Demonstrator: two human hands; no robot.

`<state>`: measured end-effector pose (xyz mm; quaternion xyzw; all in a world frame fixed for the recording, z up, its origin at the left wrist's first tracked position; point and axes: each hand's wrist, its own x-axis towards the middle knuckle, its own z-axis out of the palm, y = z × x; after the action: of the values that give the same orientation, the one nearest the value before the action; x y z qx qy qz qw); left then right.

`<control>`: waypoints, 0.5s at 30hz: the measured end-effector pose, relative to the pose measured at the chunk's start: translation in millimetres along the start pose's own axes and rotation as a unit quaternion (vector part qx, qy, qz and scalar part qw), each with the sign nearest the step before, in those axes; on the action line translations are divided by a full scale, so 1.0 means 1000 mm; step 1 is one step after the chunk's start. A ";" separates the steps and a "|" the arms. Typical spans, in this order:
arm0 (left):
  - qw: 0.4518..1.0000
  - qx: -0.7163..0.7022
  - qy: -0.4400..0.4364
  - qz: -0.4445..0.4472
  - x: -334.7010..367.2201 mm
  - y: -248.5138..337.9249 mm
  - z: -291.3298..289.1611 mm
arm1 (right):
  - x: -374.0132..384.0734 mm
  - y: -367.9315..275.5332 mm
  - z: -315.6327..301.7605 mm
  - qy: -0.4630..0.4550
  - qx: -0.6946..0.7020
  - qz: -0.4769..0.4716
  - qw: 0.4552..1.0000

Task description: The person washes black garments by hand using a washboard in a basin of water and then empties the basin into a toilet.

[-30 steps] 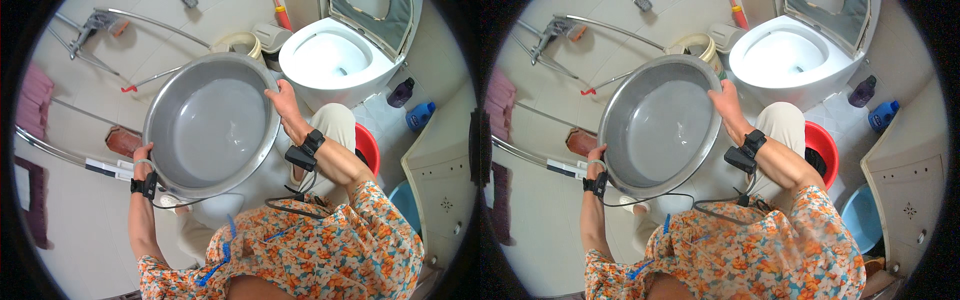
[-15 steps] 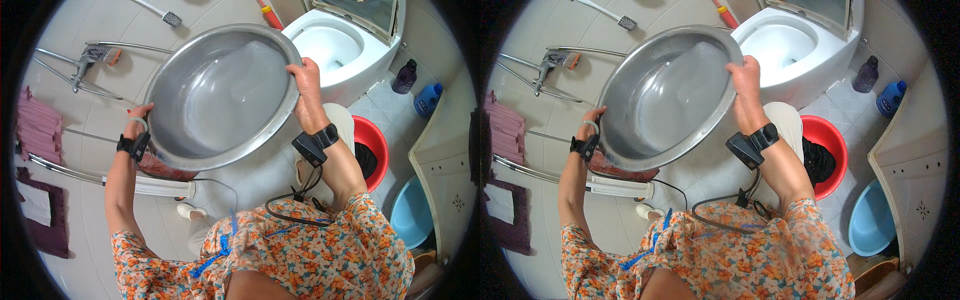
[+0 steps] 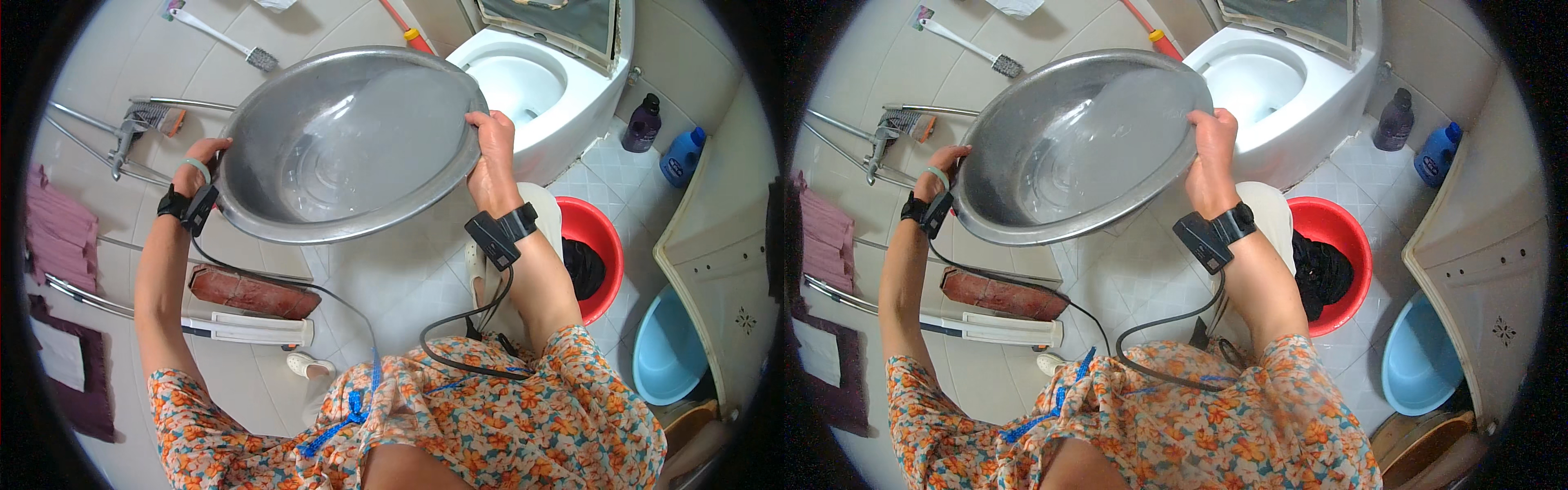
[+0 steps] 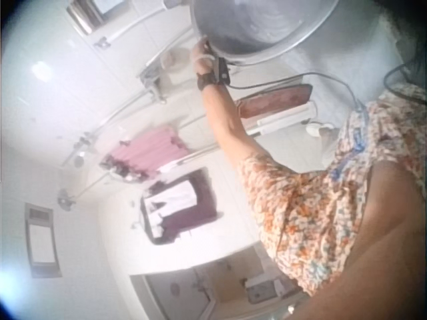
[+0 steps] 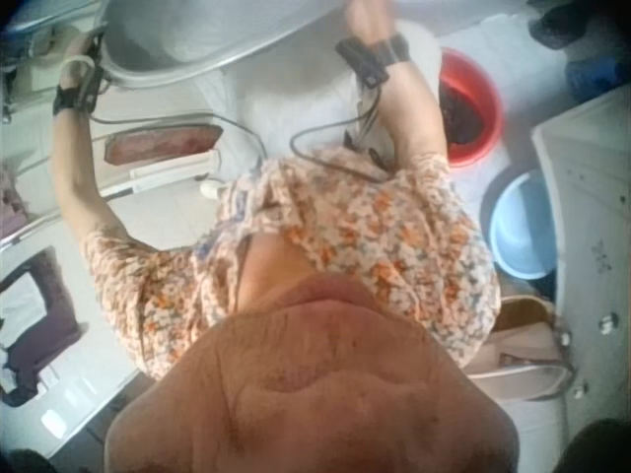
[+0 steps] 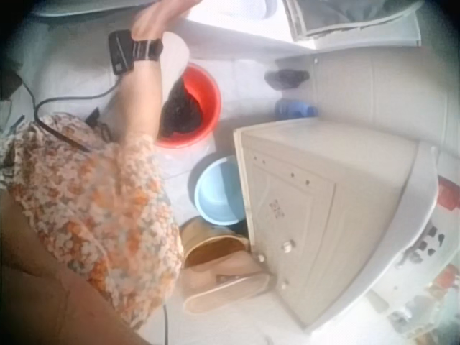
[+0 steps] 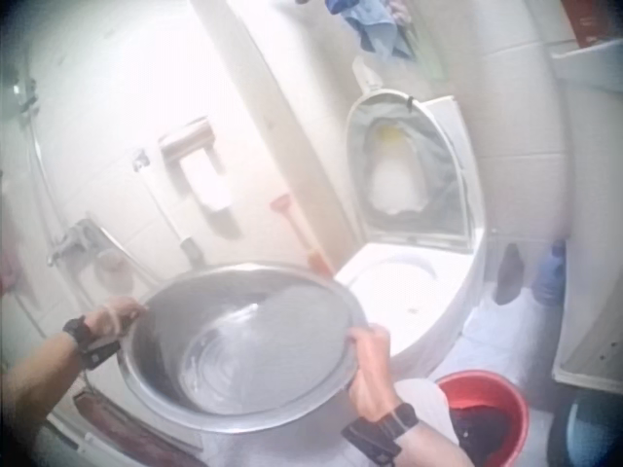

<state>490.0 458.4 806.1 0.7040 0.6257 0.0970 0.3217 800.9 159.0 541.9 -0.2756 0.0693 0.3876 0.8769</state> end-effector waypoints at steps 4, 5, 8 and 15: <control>0.999 -0.031 0.021 0.014 -0.004 0.005 0.005 | -0.001 -0.006 0.005 0.010 0.001 0.001 1.000; 0.999 -0.032 0.018 0.016 -0.006 0.005 0.003 | 0.001 -0.005 0.005 0.009 0.013 -0.001 1.000; 0.998 -0.039 0.030 0.026 -0.007 0.004 0.002 | 0.009 -0.003 0.007 0.012 0.012 -0.002 1.000; 0.995 -0.078 0.029 0.059 -0.008 0.009 -0.004 | 0.015 0.006 0.009 0.034 0.001 0.029 0.999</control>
<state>493.2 451.8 816.8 0.7094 0.5826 0.1843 0.3512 806.0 176.4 541.9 -0.2861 0.1076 0.4027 0.8628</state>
